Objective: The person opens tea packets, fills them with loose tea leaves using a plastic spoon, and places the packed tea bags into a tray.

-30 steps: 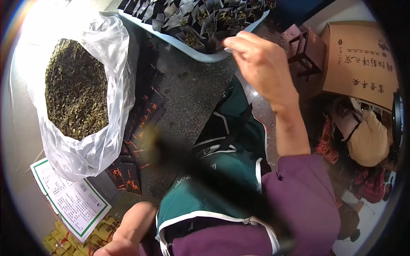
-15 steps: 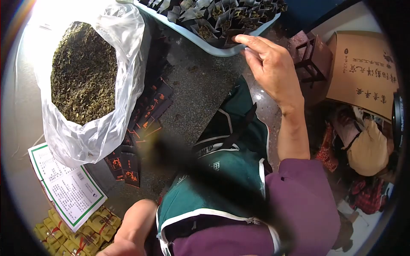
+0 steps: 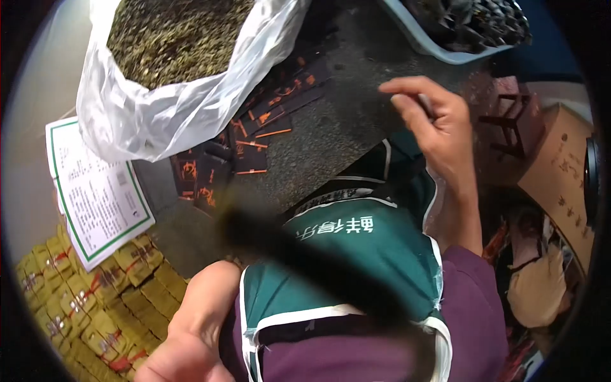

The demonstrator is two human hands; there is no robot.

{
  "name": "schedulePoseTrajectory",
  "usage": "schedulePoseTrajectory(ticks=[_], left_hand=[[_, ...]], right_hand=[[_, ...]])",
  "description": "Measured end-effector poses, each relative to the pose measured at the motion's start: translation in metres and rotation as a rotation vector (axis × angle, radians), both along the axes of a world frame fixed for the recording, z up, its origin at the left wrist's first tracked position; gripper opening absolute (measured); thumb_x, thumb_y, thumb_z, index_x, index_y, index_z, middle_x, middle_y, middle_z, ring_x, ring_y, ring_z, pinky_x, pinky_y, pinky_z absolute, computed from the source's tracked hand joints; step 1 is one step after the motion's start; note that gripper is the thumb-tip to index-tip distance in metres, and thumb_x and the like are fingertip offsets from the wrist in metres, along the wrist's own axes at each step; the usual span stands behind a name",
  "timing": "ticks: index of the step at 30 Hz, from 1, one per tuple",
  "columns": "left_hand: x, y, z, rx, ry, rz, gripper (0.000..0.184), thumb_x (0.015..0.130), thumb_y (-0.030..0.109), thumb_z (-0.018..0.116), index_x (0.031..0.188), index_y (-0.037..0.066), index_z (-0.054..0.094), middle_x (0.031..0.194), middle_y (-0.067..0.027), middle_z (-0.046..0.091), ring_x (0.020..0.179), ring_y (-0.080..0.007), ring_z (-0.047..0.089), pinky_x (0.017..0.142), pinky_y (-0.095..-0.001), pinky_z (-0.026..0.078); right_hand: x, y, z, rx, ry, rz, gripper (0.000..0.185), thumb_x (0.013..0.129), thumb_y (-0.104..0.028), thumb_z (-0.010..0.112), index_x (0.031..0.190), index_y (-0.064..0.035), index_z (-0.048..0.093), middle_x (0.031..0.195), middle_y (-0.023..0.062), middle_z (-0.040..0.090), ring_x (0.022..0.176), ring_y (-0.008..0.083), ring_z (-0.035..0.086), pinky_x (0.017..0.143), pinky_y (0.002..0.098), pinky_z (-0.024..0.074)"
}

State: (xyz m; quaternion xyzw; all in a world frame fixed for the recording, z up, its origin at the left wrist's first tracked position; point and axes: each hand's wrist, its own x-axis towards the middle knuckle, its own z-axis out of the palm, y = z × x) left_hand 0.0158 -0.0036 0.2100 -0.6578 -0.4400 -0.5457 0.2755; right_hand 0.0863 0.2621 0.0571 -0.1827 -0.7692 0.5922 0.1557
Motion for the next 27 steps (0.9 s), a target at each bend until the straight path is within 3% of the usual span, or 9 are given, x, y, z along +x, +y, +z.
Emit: schedulePoseTrajectory(ticks=[5,14,16,17,20,23,24,26,27], left_hand=[[-0.003,-0.006,-0.007,-0.072,0.045,0.142,0.021,0.086,0.01,0.061,0.071,0.011,0.046,0.059,0.0055,0.038,0.048,-0.0103,0.034,0.055,-0.0257,0.039],[0.001,-0.017,-0.022,-0.095,-0.136,0.116,0.02,0.087,-0.001,0.053,0.077,0.015,0.045,0.062,0.0115,0.037,0.049,-0.0059,0.034,0.062,-0.0209,0.043],[0.004,-0.024,-0.027,-0.007,-0.14,0.18,0.017,0.087,0.004,0.058,0.084,0.016,0.046,0.065,0.0119,0.039,0.05,-0.005,0.035,0.064,-0.0205,0.044],[-0.001,-0.03,-0.036,0.102,-0.078,0.218,0.014,0.091,0.016,0.06,0.085,0.016,0.048,0.066,0.0099,0.037,0.053,-0.0088,0.035,0.063,-0.0264,0.041],[-0.015,-0.064,-0.062,-0.247,-0.188,0.406,0.023,0.086,0.027,0.07,0.096,0.01,0.057,0.081,-0.0013,0.052,0.067,-0.0186,0.049,0.068,-0.0369,0.046],[-0.029,-0.078,-0.107,-0.667,-0.379,0.827,0.045,0.081,0.038,0.08,0.106,0.004,0.066,0.097,-0.0125,0.066,0.081,-0.0283,0.063,0.073,-0.0474,0.05],[-0.03,-0.078,-0.121,-0.797,-0.495,0.997,0.048,0.071,0.027,0.088,0.108,0.004,0.069,0.101,-0.0128,0.068,0.087,-0.0331,0.066,0.081,-0.0471,0.052],[-0.035,-0.092,-0.154,-0.885,-0.47,1.145,0.063,0.066,0.024,0.09,0.119,0.001,0.066,0.121,-0.0155,0.063,0.109,-0.0368,0.06,0.095,-0.0476,0.048],[-0.036,-0.095,-0.16,-0.881,-0.478,1.153,0.063,0.066,0.024,0.09,0.119,0.001,0.066,0.121,-0.0155,0.063,0.109,-0.0368,0.06,0.095,-0.0476,0.048]], right_hand=[[-0.016,-0.021,-0.031,-0.092,-0.112,0.035,0.014,0.097,-0.011,0.064,0.104,-0.0032,0.074,0.077,-0.0047,0.063,0.069,0.0025,0.048,0.061,0.0228,0.0374],[-0.034,-0.014,-0.054,-0.361,0.038,0.02,0.017,0.102,-0.012,0.059,0.11,-0.0031,0.072,0.073,-0.0095,0.049,0.063,-0.0002,0.039,0.055,0.0189,0.0291],[-0.032,-0.012,-0.06,-0.312,0.101,-0.002,0.018,0.103,-0.014,0.058,0.109,-0.003,0.072,0.073,-0.0088,0.048,0.063,0.0,0.039,0.055,0.0192,0.0294],[-0.032,-0.011,-0.064,-0.302,0.122,-0.006,0.022,0.105,-0.018,0.056,0.11,-0.0027,0.071,0.072,-0.0077,0.047,0.062,0.0008,0.039,0.055,0.0197,0.0293],[-0.034,-0.01,-0.065,-0.415,0.185,-0.048,0.025,0.107,-0.022,0.054,0.111,-0.0029,0.07,0.071,-0.0068,0.045,0.061,0.0019,0.037,0.055,0.0208,0.0299],[-0.036,-0.001,-0.067,-0.468,0.235,-0.014,0.029,0.109,-0.024,0.05,0.114,-0.0028,0.068,0.071,-0.0045,0.046,0.059,0.003,0.036,0.055,0.022,0.0328],[-0.037,0.001,-0.068,-0.506,0.264,-0.018,0.029,0.109,-0.024,0.049,0.115,-0.0025,0.067,0.071,-0.0037,0.047,0.059,0.0031,0.036,0.056,0.0221,0.0337],[-0.037,-0.001,-0.07,-0.491,0.252,-0.039,0.03,0.11,-0.025,0.048,0.115,-0.002,0.067,0.071,-0.003,0.048,0.058,0.0035,0.037,0.056,0.0221,0.0348],[-0.038,-0.002,-0.07,-0.466,0.253,-0.034,0.03,0.11,-0.024,0.048,0.115,-0.0018,0.067,0.071,-0.0028,0.048,0.058,0.0036,0.037,0.056,0.0221,0.0346]])
